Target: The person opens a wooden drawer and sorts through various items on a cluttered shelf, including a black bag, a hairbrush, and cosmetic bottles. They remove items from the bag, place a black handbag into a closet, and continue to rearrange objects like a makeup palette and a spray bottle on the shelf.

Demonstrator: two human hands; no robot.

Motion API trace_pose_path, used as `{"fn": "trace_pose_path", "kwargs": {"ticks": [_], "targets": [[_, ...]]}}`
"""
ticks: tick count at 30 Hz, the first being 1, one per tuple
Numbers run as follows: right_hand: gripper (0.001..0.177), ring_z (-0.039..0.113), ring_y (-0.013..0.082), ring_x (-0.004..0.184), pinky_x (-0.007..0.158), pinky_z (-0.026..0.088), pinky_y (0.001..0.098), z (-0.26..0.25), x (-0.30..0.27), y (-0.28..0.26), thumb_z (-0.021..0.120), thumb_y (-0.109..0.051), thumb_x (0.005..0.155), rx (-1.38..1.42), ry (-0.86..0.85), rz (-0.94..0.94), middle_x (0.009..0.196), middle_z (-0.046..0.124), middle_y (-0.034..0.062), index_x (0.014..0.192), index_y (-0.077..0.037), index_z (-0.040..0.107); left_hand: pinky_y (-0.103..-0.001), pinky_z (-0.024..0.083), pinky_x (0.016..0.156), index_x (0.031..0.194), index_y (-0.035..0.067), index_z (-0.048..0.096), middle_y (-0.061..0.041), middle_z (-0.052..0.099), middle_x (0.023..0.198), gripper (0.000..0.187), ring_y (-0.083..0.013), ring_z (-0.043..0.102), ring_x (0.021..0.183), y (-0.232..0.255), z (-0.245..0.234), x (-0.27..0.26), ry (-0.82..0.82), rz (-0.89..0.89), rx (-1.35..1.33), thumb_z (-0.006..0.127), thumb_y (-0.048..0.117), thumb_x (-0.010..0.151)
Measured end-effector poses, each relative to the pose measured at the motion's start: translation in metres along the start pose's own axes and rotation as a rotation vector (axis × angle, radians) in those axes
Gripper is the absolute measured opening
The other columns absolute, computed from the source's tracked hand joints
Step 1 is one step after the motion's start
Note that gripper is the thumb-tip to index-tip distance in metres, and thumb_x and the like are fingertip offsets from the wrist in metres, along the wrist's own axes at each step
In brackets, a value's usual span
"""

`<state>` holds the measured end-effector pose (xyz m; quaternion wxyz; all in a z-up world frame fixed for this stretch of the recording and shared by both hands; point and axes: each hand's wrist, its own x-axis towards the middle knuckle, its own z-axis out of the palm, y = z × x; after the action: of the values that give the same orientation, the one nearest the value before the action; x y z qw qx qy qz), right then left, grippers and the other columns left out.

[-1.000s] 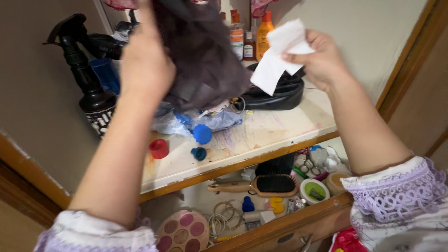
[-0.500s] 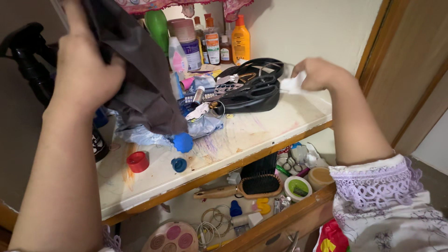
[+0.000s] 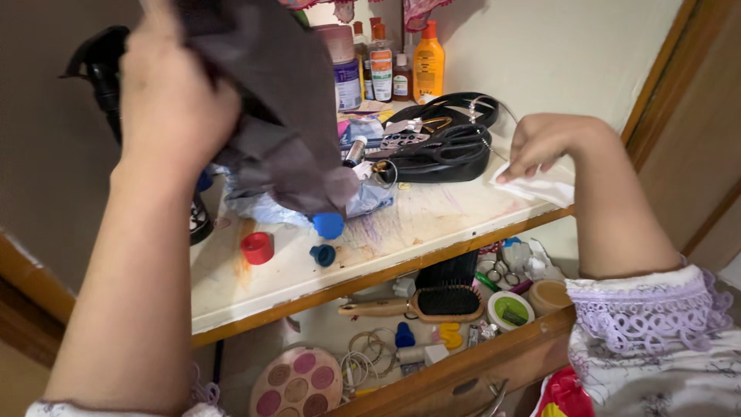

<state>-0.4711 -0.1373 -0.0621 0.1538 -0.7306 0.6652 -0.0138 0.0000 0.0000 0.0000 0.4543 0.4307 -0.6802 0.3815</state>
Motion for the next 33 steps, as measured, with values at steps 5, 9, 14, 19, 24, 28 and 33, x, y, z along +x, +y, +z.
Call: {"fn": "trace_pose_path", "kwargs": {"ticks": [5,9,14,19,24,28,33], "targets": [[0.044,0.073,0.0233,0.080,0.078,0.059,0.0363,-0.005,-0.010,-0.018,0.089,-0.032,0.075,0.157,0.441,-0.345,0.086,0.077,0.0147,0.098,0.003,0.076,-0.047,0.055,0.096,0.122,0.000,0.063,-0.023,0.072,0.116,0.028,-0.0416,0.070,0.110,-0.024,-0.031,-0.031,0.194,-0.197,-0.080,0.076,0.015,0.102],[0.037,0.071,0.0174,0.079,0.075,0.059,0.0305,0.011,-0.016,-0.059,0.088,-0.025,0.080,0.289,0.512,-0.651,0.086,0.074,0.0113,0.099,0.003,0.072,-0.047,0.049,0.099,0.121,-0.005,0.062,-0.025,0.067,0.124,0.028,-0.0412,0.064,0.115,-0.024,-0.046,-0.066,0.301,-0.290,0.035,0.074,0.012,0.103],[0.033,0.074,0.0145,0.083,0.077,0.060,0.0288,0.033,-0.036,-0.115,0.085,-0.027,0.082,0.251,0.477,-0.905,0.089,0.076,0.0086,0.097,0.000,0.073,-0.044,0.046,0.116,0.142,-0.005,0.054,-0.024,0.063,0.144,0.046,-0.0379,0.060,0.135,-0.030,-0.055,-0.093,0.346,-0.404,-0.140,0.074,0.024,0.112],[0.031,0.075,0.0195,0.078,0.073,0.060,0.0337,0.038,-0.041,-0.171,0.085,-0.023,0.078,0.051,0.395,-0.968,0.083,0.076,0.0118,0.093,0.001,0.073,-0.036,0.047,0.122,0.162,0.007,0.017,-0.023,0.052,0.153,0.073,-0.0355,0.056,0.144,-0.022,-0.045,-0.109,0.390,-0.286,-0.068,0.064,0.016,0.107],[0.024,0.074,0.0317,0.086,0.077,0.058,0.0419,0.033,0.004,-0.207,0.074,-0.002,0.076,-0.227,0.401,-0.771,0.089,0.077,0.0180,0.100,-0.001,0.074,-0.038,0.061,0.113,0.166,0.018,0.020,-0.015,0.060,0.152,0.084,-0.0361,0.069,0.131,-0.010,-0.046,-0.114,0.320,-0.400,-0.163,0.062,0.009,0.094],[0.049,0.068,0.0370,0.098,0.085,0.054,0.0454,0.052,0.058,-0.221,0.078,0.002,0.064,-0.316,0.362,-0.874,0.102,0.072,0.0202,0.112,-0.007,0.072,-0.043,0.059,0.104,0.162,0.018,0.023,-0.014,0.051,0.156,0.081,-0.0415,0.066,0.128,-0.001,-0.048,-0.109,0.257,-0.336,-0.034,0.069,0.013,0.096],[0.045,0.069,0.0327,0.100,0.088,0.055,0.0427,0.075,0.088,-0.217,0.080,0.001,0.070,-0.226,0.341,-0.975,0.105,0.073,0.0162,0.113,-0.011,0.075,-0.047,0.059,0.096,0.160,0.013,0.025,-0.016,0.051,0.152,0.088,-0.0458,0.066,0.123,0.005,-0.049,-0.103,0.169,-0.305,-0.009,0.084,0.035,0.100]]}}
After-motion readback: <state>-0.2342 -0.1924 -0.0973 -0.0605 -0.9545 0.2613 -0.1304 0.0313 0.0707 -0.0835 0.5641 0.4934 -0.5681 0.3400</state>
